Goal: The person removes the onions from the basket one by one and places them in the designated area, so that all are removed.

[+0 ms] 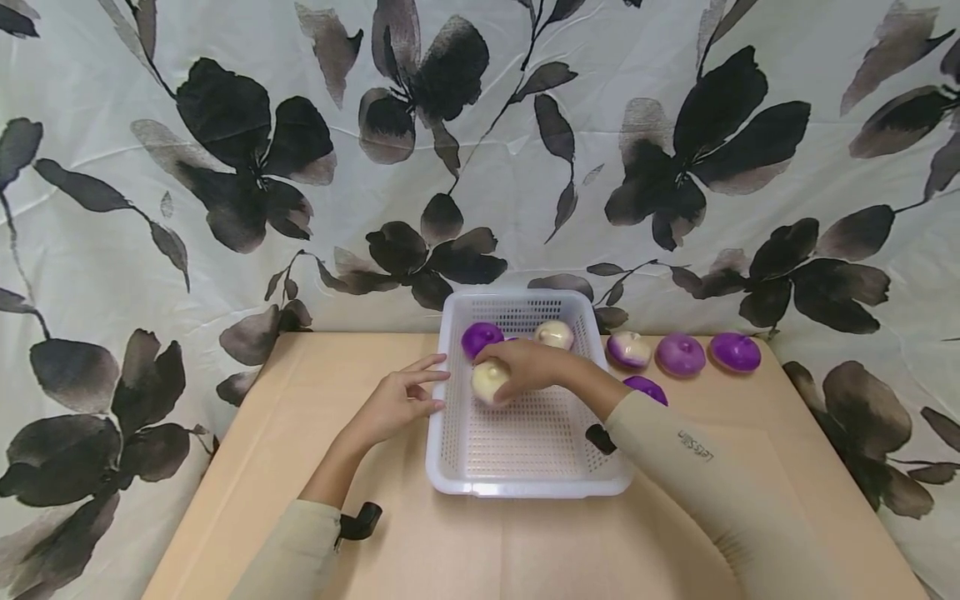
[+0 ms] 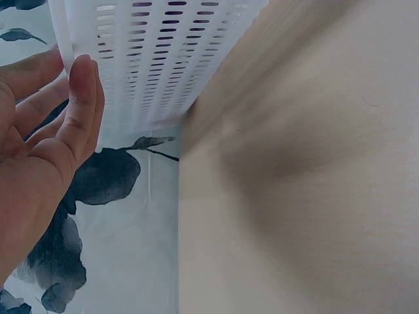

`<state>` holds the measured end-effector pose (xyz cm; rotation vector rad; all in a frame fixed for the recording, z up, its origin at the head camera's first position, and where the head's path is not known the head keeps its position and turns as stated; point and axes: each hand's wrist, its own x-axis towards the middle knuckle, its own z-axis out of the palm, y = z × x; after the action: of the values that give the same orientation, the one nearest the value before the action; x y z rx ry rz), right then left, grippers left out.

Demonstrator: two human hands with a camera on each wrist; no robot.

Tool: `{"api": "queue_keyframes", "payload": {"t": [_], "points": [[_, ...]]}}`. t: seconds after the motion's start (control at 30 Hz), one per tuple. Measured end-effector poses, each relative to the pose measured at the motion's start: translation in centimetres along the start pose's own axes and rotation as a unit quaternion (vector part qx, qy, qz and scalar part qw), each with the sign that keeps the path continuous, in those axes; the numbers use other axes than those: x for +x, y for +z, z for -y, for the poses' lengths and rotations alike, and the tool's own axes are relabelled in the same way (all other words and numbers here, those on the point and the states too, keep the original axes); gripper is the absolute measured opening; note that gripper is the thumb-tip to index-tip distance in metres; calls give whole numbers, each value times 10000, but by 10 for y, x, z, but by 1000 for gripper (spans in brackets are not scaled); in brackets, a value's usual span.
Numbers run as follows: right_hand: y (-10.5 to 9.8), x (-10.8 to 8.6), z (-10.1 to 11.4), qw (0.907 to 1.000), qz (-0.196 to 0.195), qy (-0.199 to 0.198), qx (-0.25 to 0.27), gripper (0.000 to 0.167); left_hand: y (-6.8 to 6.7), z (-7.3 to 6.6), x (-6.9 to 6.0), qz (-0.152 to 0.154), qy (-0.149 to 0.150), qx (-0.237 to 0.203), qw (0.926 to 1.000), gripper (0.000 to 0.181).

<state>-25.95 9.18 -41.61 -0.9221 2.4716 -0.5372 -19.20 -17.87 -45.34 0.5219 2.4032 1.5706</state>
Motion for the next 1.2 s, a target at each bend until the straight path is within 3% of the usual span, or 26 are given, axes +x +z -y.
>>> {"api": "queue_keyframes", "payload": {"t": [0.17, 0.37, 0.77, 1.03, 1.2], "points": [[-13, -16, 0, 9995, -183, -151, 185, 67, -1, 0, 0, -6, 19, 57, 10000, 48], [-23, -38, -3, 9980, -408, -59, 471, 65, 0, 1, 0, -12, 34, 80, 10000, 48], [-32, -97, -27, 9873, -1250, 94, 981, 70, 0, -2, -1, -24, 51, 158, 9999, 48], [-38, -134, -53, 9698, -1574, 121, 1861, 72, 0, -2, -1, -31, 35, 183, 9998, 48], [-41, -155, -71, 9652, -1827, 287, 1851, 73, 1, 0, -1, -28, 33, 158, 9999, 48]]}}
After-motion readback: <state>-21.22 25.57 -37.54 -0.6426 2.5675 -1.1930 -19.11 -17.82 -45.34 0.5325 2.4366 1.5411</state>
